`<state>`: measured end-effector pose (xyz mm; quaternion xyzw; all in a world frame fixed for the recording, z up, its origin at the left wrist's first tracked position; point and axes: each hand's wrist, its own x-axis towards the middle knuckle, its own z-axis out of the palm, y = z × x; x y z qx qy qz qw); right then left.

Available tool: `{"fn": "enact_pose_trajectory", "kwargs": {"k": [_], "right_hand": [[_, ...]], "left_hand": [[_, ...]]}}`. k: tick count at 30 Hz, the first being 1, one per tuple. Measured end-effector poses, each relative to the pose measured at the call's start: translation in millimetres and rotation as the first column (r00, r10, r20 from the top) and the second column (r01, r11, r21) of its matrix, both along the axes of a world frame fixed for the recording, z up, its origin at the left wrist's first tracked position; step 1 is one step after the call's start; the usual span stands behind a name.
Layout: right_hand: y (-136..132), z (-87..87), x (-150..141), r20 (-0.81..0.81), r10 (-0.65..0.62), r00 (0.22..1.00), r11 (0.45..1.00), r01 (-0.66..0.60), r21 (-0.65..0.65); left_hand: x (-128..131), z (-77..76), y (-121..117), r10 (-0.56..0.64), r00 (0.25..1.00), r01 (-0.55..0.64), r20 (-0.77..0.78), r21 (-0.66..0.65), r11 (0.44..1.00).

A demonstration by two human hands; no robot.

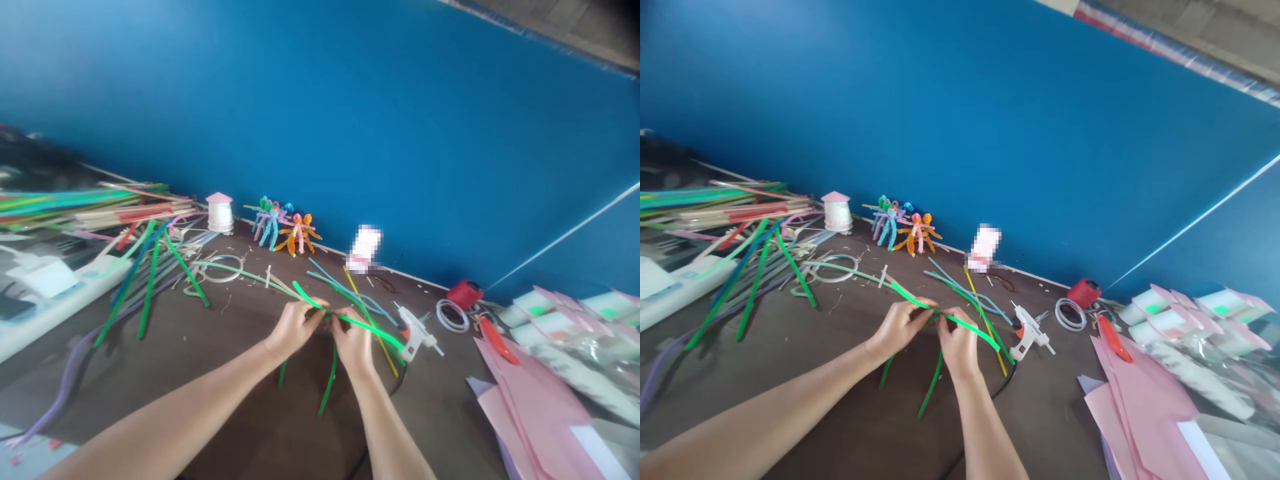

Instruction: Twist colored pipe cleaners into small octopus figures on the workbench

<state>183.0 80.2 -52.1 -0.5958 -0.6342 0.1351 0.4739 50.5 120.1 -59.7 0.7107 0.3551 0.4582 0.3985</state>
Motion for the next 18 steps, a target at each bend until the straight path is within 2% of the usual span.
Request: {"fn": "enact_pose_trajectory", "kwargs": {"k": [3, 8, 11, 15, 18], "right_hand": [[-0.3, -0.6, -0.5, -0.024, 0.004, 1.0, 1.0, -0.005, -0.008], [-0.5, -0.7, -1.2, -0.047, 0.037, 0.998, 0.999, -0.037, -0.004], [-0.1, 0.3, 0.3, -0.046, 0.017, 0.999, 1.0, -0.017, 0.014], [0.9, -0.2, 4.2, -0.021, -0.039, 0.999, 0.999, 0.04, 0.025], [1.3, -1.2, 5.2, -0.014, -0.025, 1.0, 0.999, 0.026, 0.029]], "left_hand": [[-0.5, 0.0, -0.4, 0.004, 1.0, -0.003, -0.023, 0.03, 1.0], [-2.0, 3.1, -1.6, 0.014, 1.0, -0.015, 0.025, 0.042, 0.999], [-2.1, 3.1, -1.4, 0.002, 0.999, -0.003, 0.033, 0.015, 1.0], [0.1, -1.6, 0.4, -0.076, 0.996, 0.078, 0.04, -0.035, 0.996], [2.2, -5.7, 2.2, -0.051, 0.997, 0.054, 0.059, -0.05, 0.997]]}}
